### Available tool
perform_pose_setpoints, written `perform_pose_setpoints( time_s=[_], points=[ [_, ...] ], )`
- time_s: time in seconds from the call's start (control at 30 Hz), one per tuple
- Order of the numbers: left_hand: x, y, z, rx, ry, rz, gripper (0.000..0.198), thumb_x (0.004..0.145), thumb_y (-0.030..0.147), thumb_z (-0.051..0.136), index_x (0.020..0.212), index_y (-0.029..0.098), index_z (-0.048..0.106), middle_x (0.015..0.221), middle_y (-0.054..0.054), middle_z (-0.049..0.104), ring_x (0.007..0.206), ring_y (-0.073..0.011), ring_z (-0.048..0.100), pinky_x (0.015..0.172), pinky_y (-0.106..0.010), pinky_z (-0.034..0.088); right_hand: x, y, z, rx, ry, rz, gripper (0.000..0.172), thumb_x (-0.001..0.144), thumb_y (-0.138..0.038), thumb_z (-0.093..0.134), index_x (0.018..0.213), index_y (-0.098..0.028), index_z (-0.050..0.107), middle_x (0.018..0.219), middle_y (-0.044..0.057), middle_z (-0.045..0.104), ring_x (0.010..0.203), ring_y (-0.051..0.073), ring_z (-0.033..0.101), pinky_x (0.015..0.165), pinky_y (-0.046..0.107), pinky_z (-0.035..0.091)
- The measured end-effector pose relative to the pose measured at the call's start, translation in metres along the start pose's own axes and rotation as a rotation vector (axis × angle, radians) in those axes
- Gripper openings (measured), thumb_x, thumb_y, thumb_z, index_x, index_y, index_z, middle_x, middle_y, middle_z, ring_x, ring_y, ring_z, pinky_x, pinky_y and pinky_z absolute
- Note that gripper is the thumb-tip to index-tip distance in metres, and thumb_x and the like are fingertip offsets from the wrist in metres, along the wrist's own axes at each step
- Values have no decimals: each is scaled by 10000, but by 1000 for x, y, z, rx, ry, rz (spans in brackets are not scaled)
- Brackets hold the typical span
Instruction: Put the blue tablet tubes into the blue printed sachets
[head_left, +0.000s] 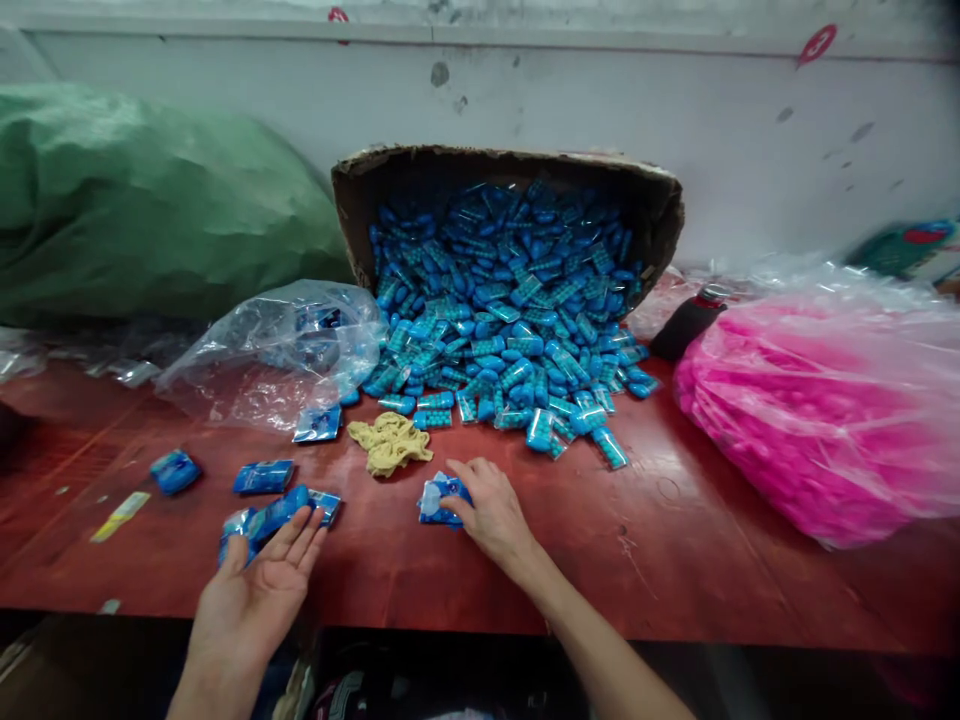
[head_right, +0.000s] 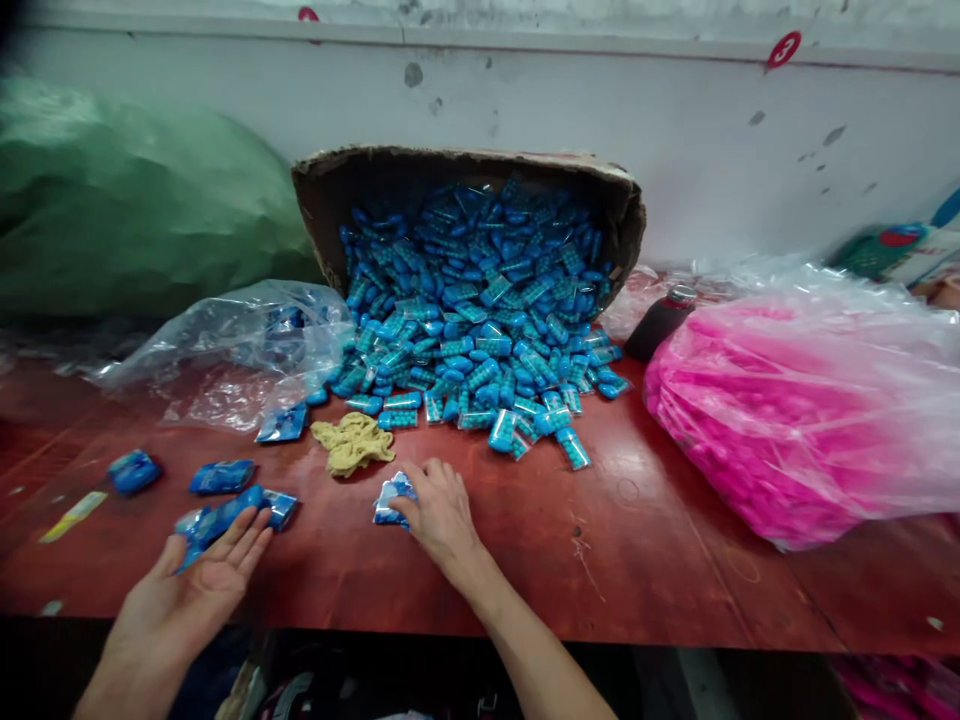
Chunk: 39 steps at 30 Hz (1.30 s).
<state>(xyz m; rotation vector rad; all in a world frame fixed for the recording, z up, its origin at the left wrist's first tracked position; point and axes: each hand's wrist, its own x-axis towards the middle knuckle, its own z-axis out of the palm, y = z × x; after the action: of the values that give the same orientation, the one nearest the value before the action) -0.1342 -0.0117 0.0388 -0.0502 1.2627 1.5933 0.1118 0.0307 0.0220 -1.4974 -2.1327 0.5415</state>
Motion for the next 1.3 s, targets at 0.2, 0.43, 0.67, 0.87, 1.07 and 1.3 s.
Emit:
perform_pose_setpoints(
  time_s=[0.2, 0.43, 0.67, 0.87, 1.07, 1.3],
  points=[
    [-13, -38, 11, 134, -90, -139, 173, 809, 151, 410, 839, 139, 580, 635, -50, 663, 707, -198, 662, 686, -352, 520, 74, -25, 38, -116, -98, -5, 299, 825, -352, 481, 1066, -193, 557, 939, 88, 635, 859, 235, 555, 683, 303, 368],
    [-34, -86, 19, 344, -194, -156, 231, 703, 241, 597, 905, 145, 542, 575, -31, 665, 570, -178, 644, 582, -286, 490, 66, -1, 22, -62, -134, -43, 281, 829, -308, 509, 1106, -270, 525, 947, -5, 631, 882, 157, 557, 683, 224, 357],
    [-31, -101, 26, 368, -292, -131, 345, 646, 331, 647, 910, 133, 545, 590, -26, 658, 545, -149, 623, 524, -242, 459, -8, 21, 13, -184, -54, 9, 159, 786, -289, 598, 937, -266, 640, 834, 22, 584, 799, 169, 510, 673, 252, 340],
    [-33, -105, 31, 412, -278, -90, 358, 634, 339, 658, 902, 141, 526, 592, -3, 630, 441, -89, 548, 423, -191, 392, -20, 15, 28, -241, 96, 3, 108, 815, -237, 569, 881, -267, 648, 780, 16, 586, 756, 166, 480, 647, 273, 297],
    [-39, -109, 39, 476, -273, -47, 407, 585, 304, 708, 925, 144, 553, 673, 9, 605, 464, -61, 509, 386, -164, 346, -35, -4, 8, -156, 181, -33, 158, 848, -222, 499, 884, -249, 651, 769, 31, 572, 727, 176, 467, 643, 295, 306],
    [-37, -111, 51, 399, -387, -114, 280, 594, 334, 692, 750, 111, 625, 591, -4, 618, 454, -68, 504, 420, -177, 356, -32, -5, 4, 523, 182, 191, 433, 722, -228, 615, 1147, -193, 540, 965, 55, 576, 832, 180, 519, 750, 288, 411]
  ],
)
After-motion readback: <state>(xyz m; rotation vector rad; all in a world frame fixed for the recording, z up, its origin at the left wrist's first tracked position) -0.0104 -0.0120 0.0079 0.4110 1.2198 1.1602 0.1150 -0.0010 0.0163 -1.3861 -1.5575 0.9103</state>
